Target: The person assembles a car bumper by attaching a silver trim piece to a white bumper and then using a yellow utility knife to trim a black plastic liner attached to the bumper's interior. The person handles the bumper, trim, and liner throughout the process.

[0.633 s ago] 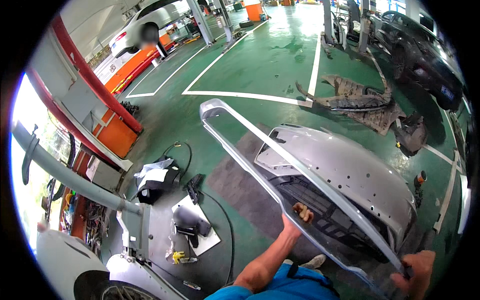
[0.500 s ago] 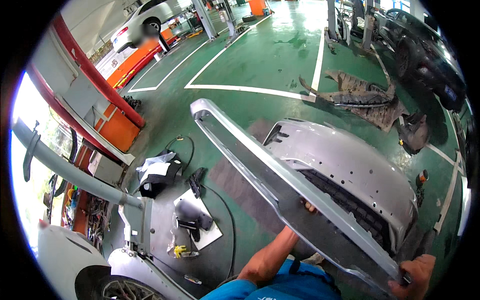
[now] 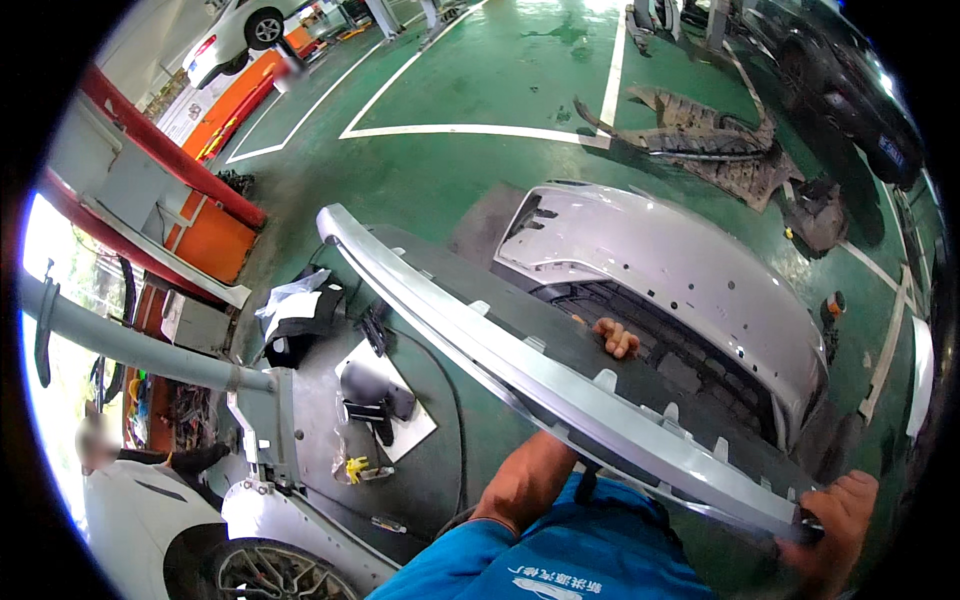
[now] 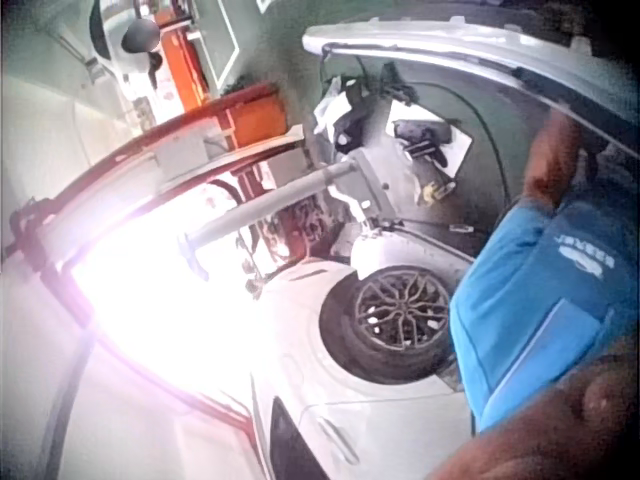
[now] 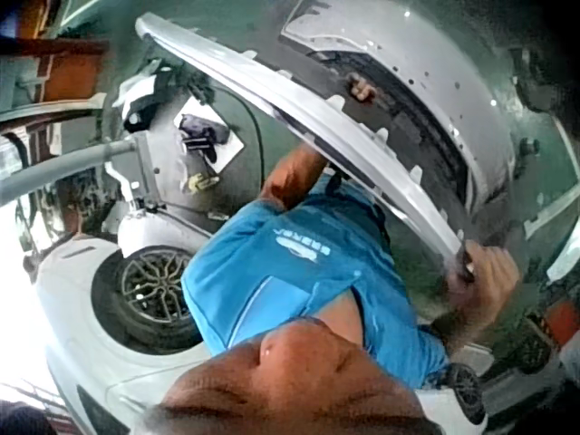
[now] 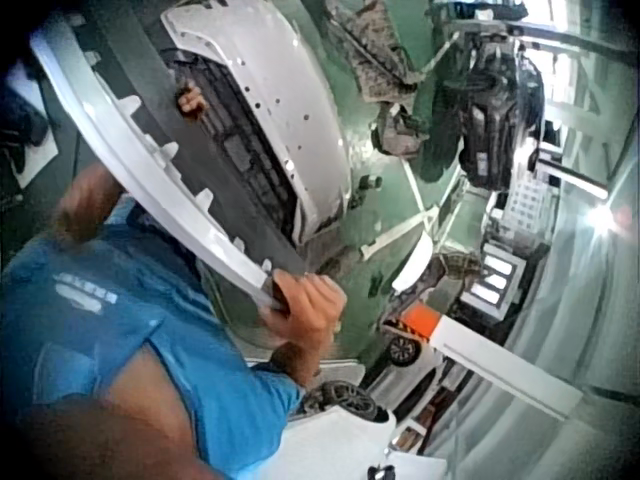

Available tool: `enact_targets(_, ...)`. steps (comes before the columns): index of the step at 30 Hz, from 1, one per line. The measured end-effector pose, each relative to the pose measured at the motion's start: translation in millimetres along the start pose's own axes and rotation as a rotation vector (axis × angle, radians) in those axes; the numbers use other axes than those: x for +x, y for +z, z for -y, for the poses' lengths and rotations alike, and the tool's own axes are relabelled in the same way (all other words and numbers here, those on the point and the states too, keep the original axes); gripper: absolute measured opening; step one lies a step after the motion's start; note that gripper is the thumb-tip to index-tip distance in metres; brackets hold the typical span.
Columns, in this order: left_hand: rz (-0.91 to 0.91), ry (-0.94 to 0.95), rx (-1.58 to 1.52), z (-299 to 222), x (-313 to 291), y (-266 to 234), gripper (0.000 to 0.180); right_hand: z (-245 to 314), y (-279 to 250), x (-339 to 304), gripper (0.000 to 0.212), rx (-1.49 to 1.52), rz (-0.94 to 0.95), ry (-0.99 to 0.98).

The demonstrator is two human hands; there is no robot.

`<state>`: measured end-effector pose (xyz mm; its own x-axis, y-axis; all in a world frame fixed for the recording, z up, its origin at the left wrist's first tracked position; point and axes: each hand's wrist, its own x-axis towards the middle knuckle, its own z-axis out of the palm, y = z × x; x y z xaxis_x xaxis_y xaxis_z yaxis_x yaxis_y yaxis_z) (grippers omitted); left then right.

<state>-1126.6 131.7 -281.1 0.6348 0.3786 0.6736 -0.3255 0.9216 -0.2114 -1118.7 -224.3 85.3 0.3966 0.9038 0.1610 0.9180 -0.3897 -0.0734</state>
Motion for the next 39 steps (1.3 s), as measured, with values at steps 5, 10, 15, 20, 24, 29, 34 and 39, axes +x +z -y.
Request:
enact_targets(5, -0.215, 0.029, 0.003, 14, -4, 22, 0.069, 8, -4, 0, 0.041, 0.022, 0.078, 0.102)
enact_targets(10, -0.395, 0.037, 0.025, 20, -4, 40, 0.062, 19, -5, 16, 0.036, 0.019, -0.023, 0.078)
enact_targets(15, -0.567, 0.055, 0.152, 6, -21, 42, 0.059, 8, 1, 32, 0.037, 0.095, 0.014, 0.002)
enact_targets(20, -0.625, 0.046, 0.089, 10, -34, 36, 0.047, 0, 6, 37, 0.038, 0.141, 0.039, -0.001)
enact_targets(24, -0.83, 0.102, 0.131, -37, -121, -24, 0.043, -6, 23, 51, 0.037, 0.144, 0.011, 0.036)
enact_targets(29, -1.659, 0.174, 0.402, -4, -58, 41, 0.054, -36, 59, 55, 0.027, 0.197, -0.022, 0.252)
enact_targets(34, -1.445, 0.117, 0.487, -7, -46, 99, 0.045, -75, 86, 61, 0.033, 0.555, 0.097, 0.371)
enact_targets(39, -1.449, 0.094, 0.606, -13, -39, 132, 0.054, -87, 98, 66, 0.035, 0.773, 0.236, 0.508)
